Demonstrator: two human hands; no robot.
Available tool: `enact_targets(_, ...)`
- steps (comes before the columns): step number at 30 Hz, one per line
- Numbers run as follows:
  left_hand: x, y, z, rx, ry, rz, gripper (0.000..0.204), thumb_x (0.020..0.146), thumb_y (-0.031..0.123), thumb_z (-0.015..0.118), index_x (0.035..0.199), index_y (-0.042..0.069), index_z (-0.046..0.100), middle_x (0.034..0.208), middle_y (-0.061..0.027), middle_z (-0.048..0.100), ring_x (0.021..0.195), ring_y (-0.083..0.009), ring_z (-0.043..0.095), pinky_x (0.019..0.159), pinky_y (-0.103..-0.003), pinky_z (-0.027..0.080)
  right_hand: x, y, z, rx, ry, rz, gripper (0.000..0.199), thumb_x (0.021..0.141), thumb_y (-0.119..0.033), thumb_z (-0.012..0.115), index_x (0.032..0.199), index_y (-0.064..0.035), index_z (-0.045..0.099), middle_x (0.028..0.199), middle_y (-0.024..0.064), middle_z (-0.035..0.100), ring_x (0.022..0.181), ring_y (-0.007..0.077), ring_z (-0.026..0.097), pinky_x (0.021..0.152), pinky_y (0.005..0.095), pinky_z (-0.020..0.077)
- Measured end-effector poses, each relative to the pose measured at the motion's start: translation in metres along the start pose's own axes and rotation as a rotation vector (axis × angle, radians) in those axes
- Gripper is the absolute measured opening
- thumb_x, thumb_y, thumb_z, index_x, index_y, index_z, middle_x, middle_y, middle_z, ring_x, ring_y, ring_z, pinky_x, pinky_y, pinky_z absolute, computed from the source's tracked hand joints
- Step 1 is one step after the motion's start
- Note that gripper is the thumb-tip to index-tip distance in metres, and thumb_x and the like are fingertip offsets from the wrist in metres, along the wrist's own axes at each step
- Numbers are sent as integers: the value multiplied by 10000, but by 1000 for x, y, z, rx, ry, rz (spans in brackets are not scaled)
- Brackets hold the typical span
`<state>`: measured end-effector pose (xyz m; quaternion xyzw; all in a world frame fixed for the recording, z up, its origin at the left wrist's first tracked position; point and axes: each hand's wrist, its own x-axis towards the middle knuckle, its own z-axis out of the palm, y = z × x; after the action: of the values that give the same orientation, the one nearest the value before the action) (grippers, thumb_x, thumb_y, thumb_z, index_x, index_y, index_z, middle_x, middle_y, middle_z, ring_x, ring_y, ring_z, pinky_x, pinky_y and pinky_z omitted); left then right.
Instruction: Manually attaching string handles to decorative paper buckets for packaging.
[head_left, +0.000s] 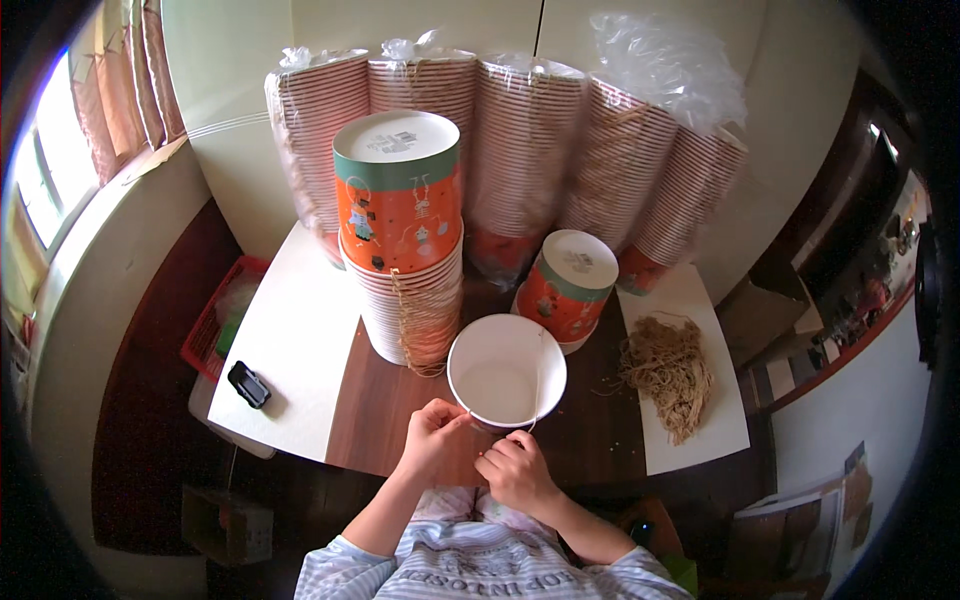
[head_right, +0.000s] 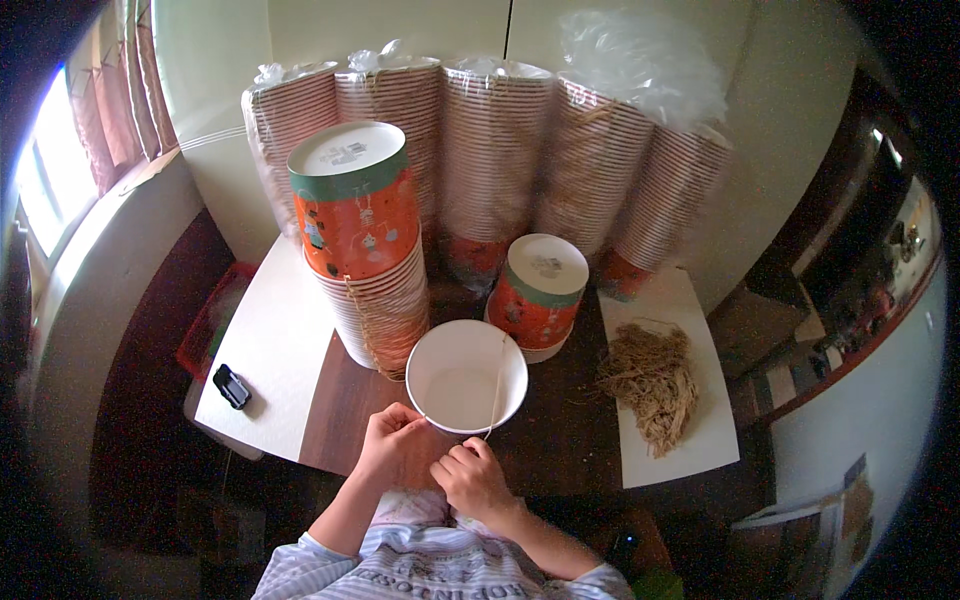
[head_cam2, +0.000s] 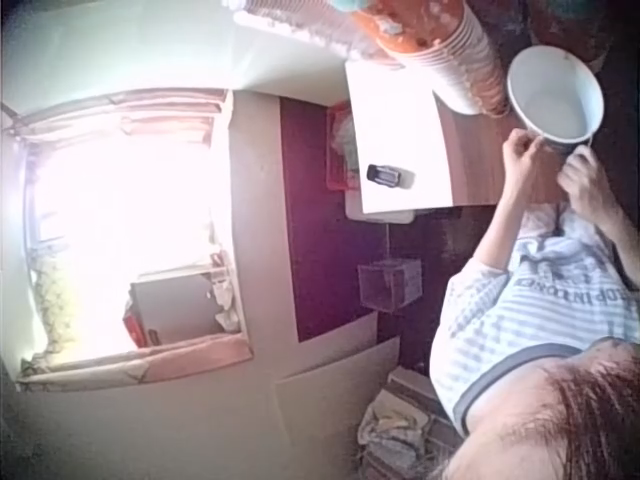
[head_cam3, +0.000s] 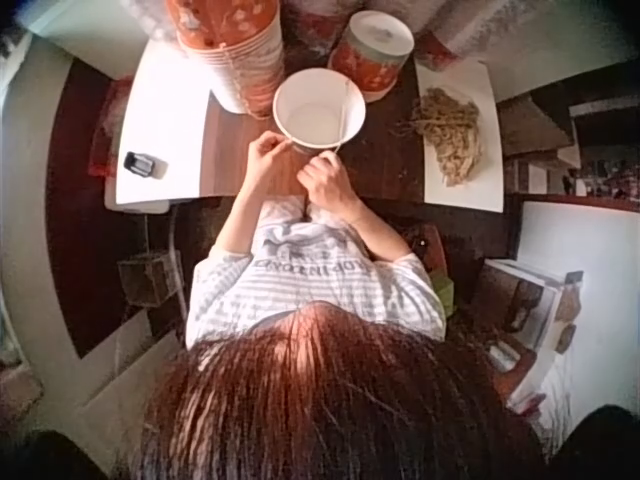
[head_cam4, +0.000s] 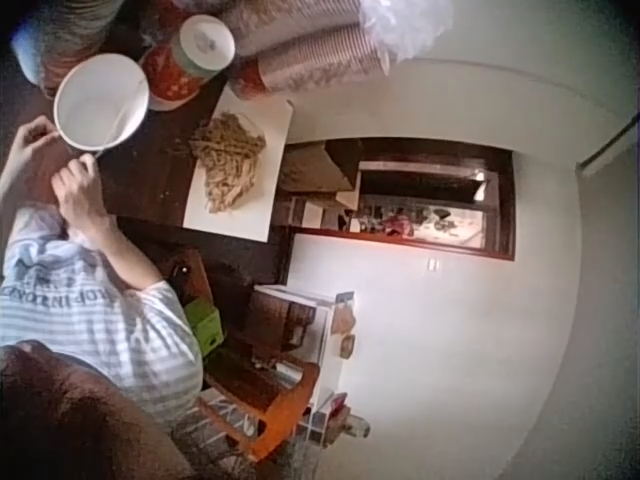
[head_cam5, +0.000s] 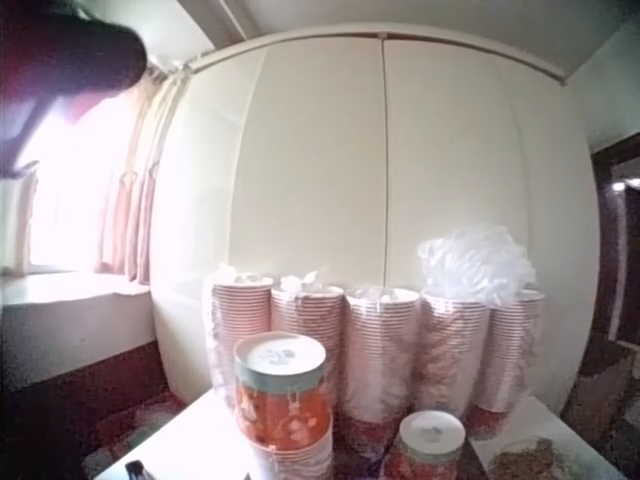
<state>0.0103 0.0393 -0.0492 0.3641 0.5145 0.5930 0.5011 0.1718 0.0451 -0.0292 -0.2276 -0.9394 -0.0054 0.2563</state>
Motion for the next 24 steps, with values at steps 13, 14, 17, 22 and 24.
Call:
enact_targets(13, 13, -7, -3, 76, -59, 7, 170, 794, 154, 639, 753, 3, 575, 665, 24, 541, 607, -33, 443, 511, -190, 365, 2, 9, -3, -60, -20, 42, 111, 717, -155, 590, 797, -94, 543, 630, 10, 470, 645, 174, 493, 640, 324, 373)
enact_targets(14, 14, -9, -5, 77, -57, 12, 170, 794, 154, 639, 753, 3, 575, 665, 24, 541, 607, -33, 443, 511, -190, 365, 4, 10, -9, -67, 34, 62, 208, 706, -171, 626, 875, -90, 537, 656, 13, 473, 648, 176, 493, 635, 327, 372)
enact_targets(17, 14, -6, -14, 236, 5, 64, 204, 792, 182, 640, 771, -10, 573, 660, 5, 525, 601, -52, 456, 508, -198, 368, 9, 22, -20, -141, 137, 140, 426, 681, -193, 680, 1054, -88, 503, 717, 16, 466, 661, 177, 489, 613, 329, 370)
enact_targets(22, 7, 35, -21, 576, 85, 381, 167, 790, 140, 616, 849, -7, 566, 752, -77, 504, 653, -159, 533, 558, -246, 430, 9, 47, -29, -186, 115, 128, 84, 722, -99, 594, 802, -82, 577, 701, 30, 455, 665, 182, 504, 605, 326, 377)
enact_targets(24, 5, 45, -31, 573, 51, 480, 164, 794, 98, 586, 935, 18, 565, 948, -114, 515, 766, -203, 565, 661, -268, 470, 15, 45, -41, -126, 139, 101, 82, 721, -102, 594, 801, -89, 580, 694, 31, 455, 655, 184, 505, 607, 324, 378)
